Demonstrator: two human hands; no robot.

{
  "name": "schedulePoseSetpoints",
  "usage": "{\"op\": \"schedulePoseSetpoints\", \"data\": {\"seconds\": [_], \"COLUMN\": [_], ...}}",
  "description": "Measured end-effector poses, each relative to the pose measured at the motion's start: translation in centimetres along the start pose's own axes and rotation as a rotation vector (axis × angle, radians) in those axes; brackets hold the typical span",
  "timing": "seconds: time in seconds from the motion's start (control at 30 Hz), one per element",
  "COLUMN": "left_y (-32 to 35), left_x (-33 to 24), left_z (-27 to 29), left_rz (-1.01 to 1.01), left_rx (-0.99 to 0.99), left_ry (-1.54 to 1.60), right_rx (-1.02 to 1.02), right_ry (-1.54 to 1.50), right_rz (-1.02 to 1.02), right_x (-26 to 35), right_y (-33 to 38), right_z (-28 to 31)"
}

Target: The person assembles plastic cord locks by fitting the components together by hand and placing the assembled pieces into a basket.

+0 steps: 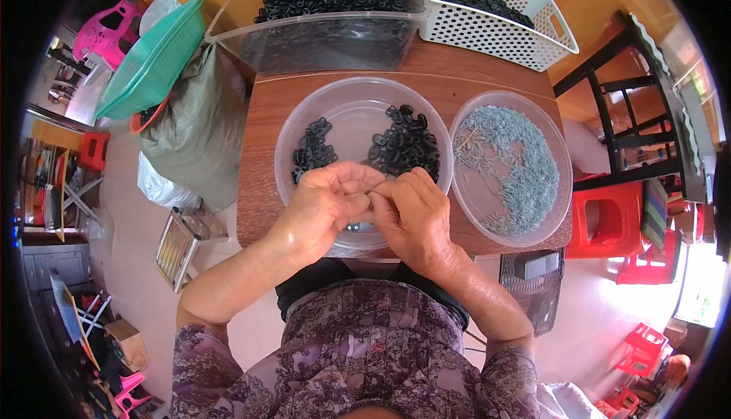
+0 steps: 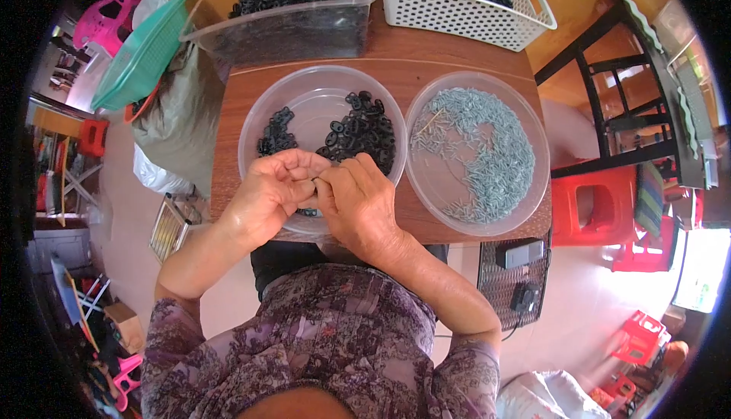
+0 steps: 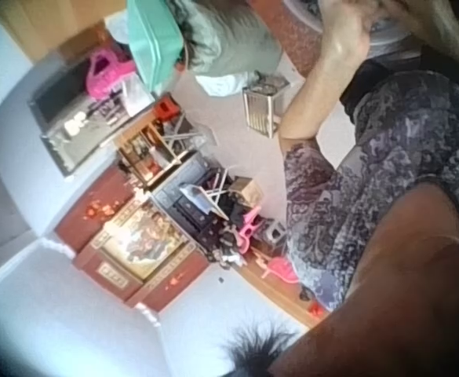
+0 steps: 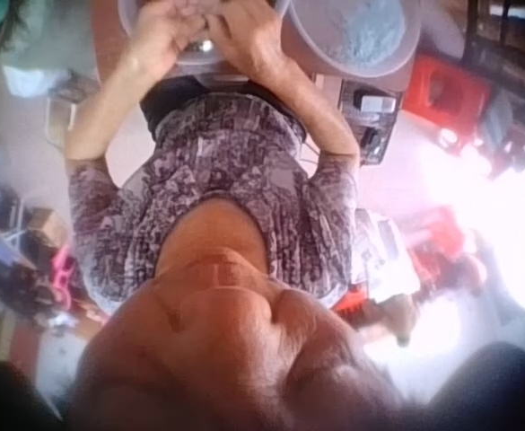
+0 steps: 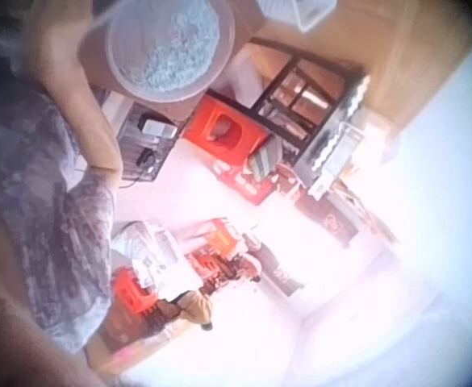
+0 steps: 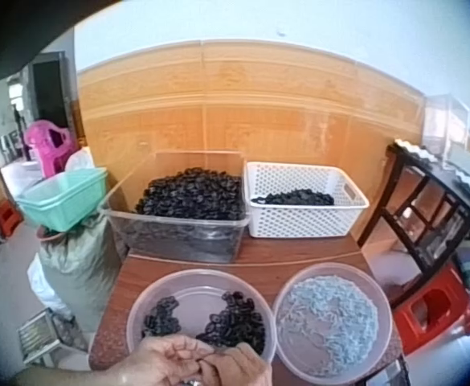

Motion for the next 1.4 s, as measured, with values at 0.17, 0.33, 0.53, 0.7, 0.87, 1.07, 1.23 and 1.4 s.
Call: {"op": "schedulePoseSetpoints", "data": {"seconds": [0.17,0.33,0.53,0.7,0.87,1.07,1.23,1.4], "left_y": [-0.1,-0.5,-0.6,-0.2,0.3,0.2,0.2,0.9], "left_x": [1.0,1.0,0.2,-0.1,0.4,0.9,1.0,0.5], "left_z": [0.5,1.0,0.8,0.6,0.7,0.8,0.9,0.0], "left_rz": [-0.114,-0.132,-0.134,-0.099,-0.085,-0.122,-0.198,-0.287], "left_rx": [-0.028,-0.107,-0.161,-0.119,-0.118,-0.129,-0.127,-0.151], "left_ry": [-0.032,-0.028,0.101,0.146,0.095,0.097,0.027,0.007], "right_rx": [-0.004,-0.012,-0.095,-0.069,-0.081,-0.074,-0.066,-0.069], "right_ry": [0.01,-0.038,-0.165,-0.046,-0.006,-0.083,-0.192,-0.299], "right_rz": [-0.01,-0.105,-0.447,-0.084,-0.057,-0.2,-0.379,-0.62], "right_x": [0.0,0.3,0.3,1.1,1.2,1.3,1.7,1.5], "right_y": [0.1,-0.2,0.4,0.2,0.3,0.6,0.7,1.0], "right_z": [0.1,0.5,0.8,0.6,0.2,0.3,0.6,0.9]}}
Point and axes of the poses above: each hand's wrist, its own y-axis away from the middle knuckle, its own z-axis out of the back of the hand, x = y × z, the point moved 2 cm from there along -y, towards the middle knuckle, and after that the axes turned 9 degrees about -x, right-handed, at the moved point
